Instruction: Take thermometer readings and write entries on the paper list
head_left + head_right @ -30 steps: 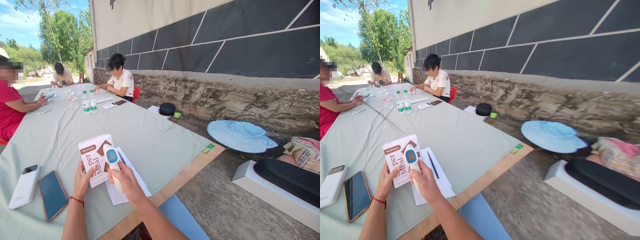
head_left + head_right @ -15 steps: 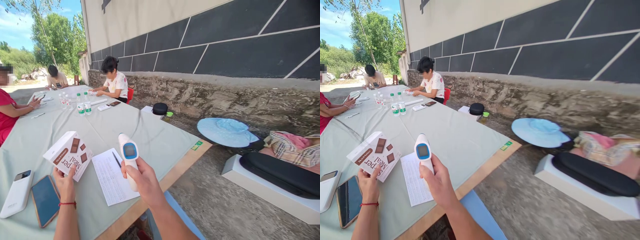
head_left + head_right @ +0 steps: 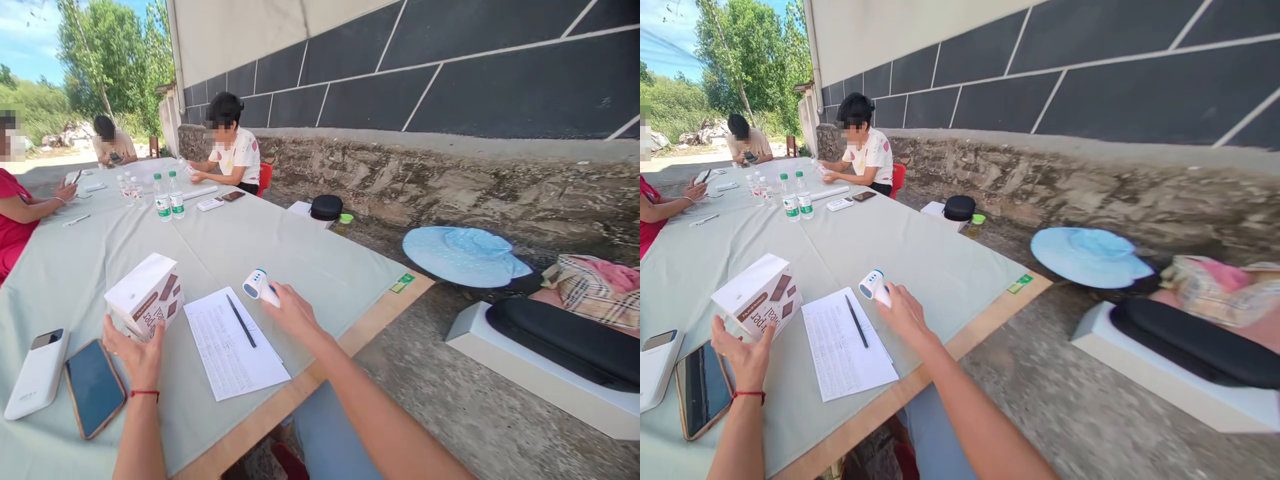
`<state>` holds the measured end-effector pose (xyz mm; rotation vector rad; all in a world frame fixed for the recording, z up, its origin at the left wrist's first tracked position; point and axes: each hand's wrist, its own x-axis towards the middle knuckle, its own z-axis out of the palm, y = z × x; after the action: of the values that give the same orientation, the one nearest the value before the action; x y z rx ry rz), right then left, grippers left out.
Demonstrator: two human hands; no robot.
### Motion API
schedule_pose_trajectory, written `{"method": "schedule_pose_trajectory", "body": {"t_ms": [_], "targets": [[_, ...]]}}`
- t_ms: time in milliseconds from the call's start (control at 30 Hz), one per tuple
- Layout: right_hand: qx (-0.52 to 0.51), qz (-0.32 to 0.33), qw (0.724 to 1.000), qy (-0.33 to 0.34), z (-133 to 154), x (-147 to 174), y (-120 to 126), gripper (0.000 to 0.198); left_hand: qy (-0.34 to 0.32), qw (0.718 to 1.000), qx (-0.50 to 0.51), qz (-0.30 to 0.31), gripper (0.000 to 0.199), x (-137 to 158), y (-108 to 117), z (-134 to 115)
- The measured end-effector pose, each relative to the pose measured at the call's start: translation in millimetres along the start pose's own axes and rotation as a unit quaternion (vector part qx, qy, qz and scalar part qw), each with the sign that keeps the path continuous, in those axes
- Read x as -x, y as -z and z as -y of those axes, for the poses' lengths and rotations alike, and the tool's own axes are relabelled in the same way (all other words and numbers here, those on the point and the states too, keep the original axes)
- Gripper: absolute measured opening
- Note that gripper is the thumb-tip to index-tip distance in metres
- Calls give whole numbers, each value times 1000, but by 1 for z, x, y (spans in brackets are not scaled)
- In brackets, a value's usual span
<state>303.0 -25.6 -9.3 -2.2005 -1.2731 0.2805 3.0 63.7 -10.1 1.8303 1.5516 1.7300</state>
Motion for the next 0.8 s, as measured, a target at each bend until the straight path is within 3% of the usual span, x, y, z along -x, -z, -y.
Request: {"method": "schedule_pose_trajectory", "body": {"t_ms": [100,200,267,333,433,533,667,733,800], "targets": [[106,32,994,-3,-16,-15,-3,40,-137,983,-91,-79,108,8,-1,-7],[152,1,988,6,-24,-19,-5,36,-263,952,-97,-122,97,15,-4,-18],[150,-45,987,28,-21,-18,-7,32,-308,940,-85,-123,84,18,-7,-27],[110,-42,991,58,-8,-14,-10,25,-334,935,-64,-98,71,21,-10,-33],[50,78,993,69,23,-12,-14,20,-352,935,-35,-23,56,25,-13,-36],[83,149,983,70,48,-16,-24,24,-329,937,-18,117,43,30,-15,-34],[23,152,977,146,44,-23,-41,31,-254,915,-7,312,42,37,-18,-28],[-95,135,972,165,31,-26,-49,31,-237,894,-20,379,55,40,-20,-25],[-250,117,950,148,18,-28,-55,32,-236,875,-34,422,66,42,-22,-22]]}}
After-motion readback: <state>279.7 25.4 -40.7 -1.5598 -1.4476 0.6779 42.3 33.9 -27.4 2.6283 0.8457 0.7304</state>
